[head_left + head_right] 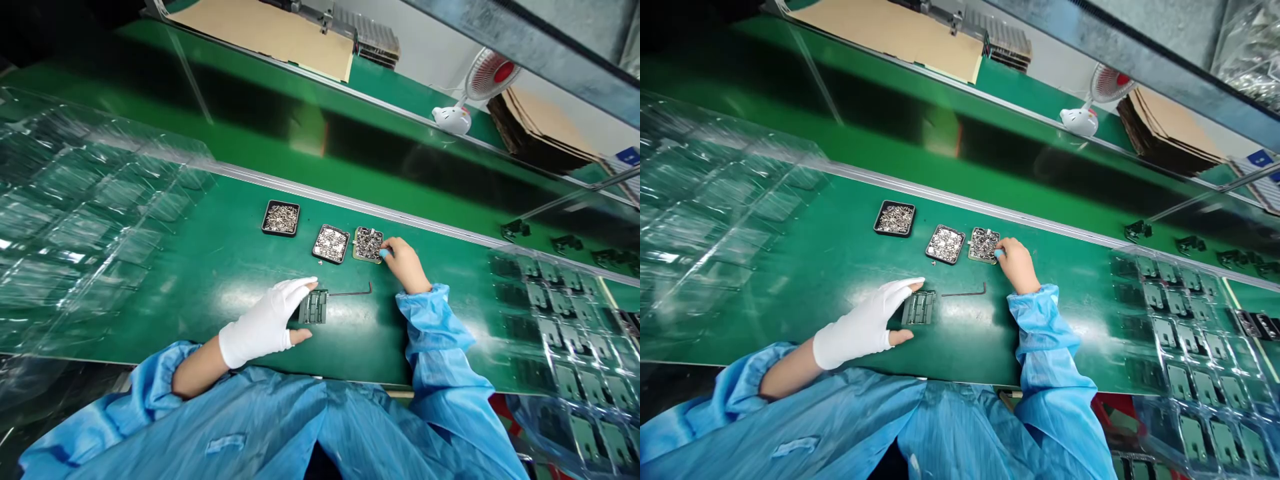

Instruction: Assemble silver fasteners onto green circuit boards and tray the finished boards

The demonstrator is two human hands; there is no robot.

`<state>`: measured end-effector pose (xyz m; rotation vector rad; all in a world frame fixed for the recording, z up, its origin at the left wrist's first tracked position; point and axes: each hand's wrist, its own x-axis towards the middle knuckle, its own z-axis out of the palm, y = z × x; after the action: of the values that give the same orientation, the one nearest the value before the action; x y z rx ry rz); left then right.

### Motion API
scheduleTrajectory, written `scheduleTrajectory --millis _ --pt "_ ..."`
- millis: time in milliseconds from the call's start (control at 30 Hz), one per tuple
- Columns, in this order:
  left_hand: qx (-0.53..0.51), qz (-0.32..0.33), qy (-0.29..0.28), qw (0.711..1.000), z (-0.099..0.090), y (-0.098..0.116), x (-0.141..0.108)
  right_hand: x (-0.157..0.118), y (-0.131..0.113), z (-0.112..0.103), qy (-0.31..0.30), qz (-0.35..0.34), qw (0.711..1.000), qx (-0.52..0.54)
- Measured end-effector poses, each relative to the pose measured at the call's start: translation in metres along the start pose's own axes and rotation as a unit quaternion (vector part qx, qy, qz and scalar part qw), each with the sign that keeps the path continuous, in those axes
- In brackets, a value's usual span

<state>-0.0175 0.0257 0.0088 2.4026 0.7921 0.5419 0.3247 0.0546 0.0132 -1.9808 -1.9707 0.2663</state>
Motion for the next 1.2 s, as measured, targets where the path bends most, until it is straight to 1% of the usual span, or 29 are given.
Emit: scheduleTrajectory --millis 67,167,267,367,467,533,600,633,667,700,767,800,833,867,900,967,1033,1067,1133,1200 --pt "-0.001 -0.011 0.014 1.0 -0.004 -0.002 -0.001 -0.005 -0.003 0.001 0.007 0.015 1.0 0.016" --pt "0.005 -0.04 0.044 0.998 -0.014 -0.004 0.001 -0.013 -0.005 -0.002 0.033 0.043 0.995 0.089" --pt "0.01 -0.052 0.069 0.996 -0.022 -0.003 0.009 -0.018 -0.006 -0.002 0.059 0.034 0.986 0.151" --pt "0.013 -0.035 0.081 0.996 -0.026 0.0 0.016 -0.019 -0.006 0.002 0.068 0.032 0.984 0.16" --pt "0.018 -0.028 0.08 0.996 -0.027 0.002 0.02 -0.02 -0.009 0.002 0.074 0.023 0.985 0.156" --pt "0.023 -0.03 0.081 0.996 -0.026 0.002 0.021 -0.024 -0.017 -0.001 0.104 0.005 0.982 0.157" --pt "0.025 -0.035 0.088 0.995 -0.026 0.004 0.023 -0.03 -0.033 -0.005 0.126 -0.004 0.977 0.171" --pt "0.025 -0.036 0.095 0.995 -0.026 0.005 0.024 -0.035 -0.044 -0.007 0.118 -0.011 0.976 0.185" --pt "0.026 -0.034 0.1 0.994 -0.025 0.008 0.026 -0.04 -0.057 -0.008 0.094 -0.026 0.975 0.199" --pt "0.027 -0.025 0.102 0.994 -0.025 0.011 0.028 -0.046 -0.071 -0.009 0.058 -0.053 0.974 0.21" --pt "0.046 0.003 0.087 0.995 -0.023 0.018 0.032 -0.057 -0.098 -0.009 -0.022 -0.139 0.968 0.208" --pt "0.068 0.017 0.074 0.995 -0.022 0.022 0.034 -0.062 -0.109 -0.008 -0.052 -0.183 0.962 0.198" --pt "0.095 0.028 0.063 0.993 -0.022 0.025 0.035 -0.066 -0.119 -0.006 -0.071 -0.217 0.955 0.189" --pt "0.123 0.037 0.059 0.99 -0.021 0.027 0.035 -0.07 -0.126 -0.004 -0.076 -0.236 0.951 0.186" --pt "0.148 0.043 0.066 0.986 -0.02 0.028 0.034 -0.072 -0.132 -0.002 -0.072 -0.238 0.949 0.192" --pt "0.173 0.061 0.098 0.978 -0.018 0.027 0.031 -0.074 -0.137 0.003 -0.055 -0.206 0.949 0.232" --pt "0.151 0.08 0.118 0.978 -0.015 0.023 0.026 -0.073 -0.138 0.009 -0.032 -0.158 0.945 0.286" --pt "0.122 0.075 0.125 0.982 -0.013 0.021 0.024 -0.072 -0.138 0.012 -0.018 -0.136 0.942 0.305" --pt "0.029 0.027 0.144 0.989 -0.008 0.014 0.021 -0.069 -0.136 0.019 0.02 -0.104 0.941 0.321" --pt "-0.081 -0.046 0.146 0.985 -0.002 0.008 0.02 -0.066 -0.134 0.028 0.046 -0.094 0.945 0.309"
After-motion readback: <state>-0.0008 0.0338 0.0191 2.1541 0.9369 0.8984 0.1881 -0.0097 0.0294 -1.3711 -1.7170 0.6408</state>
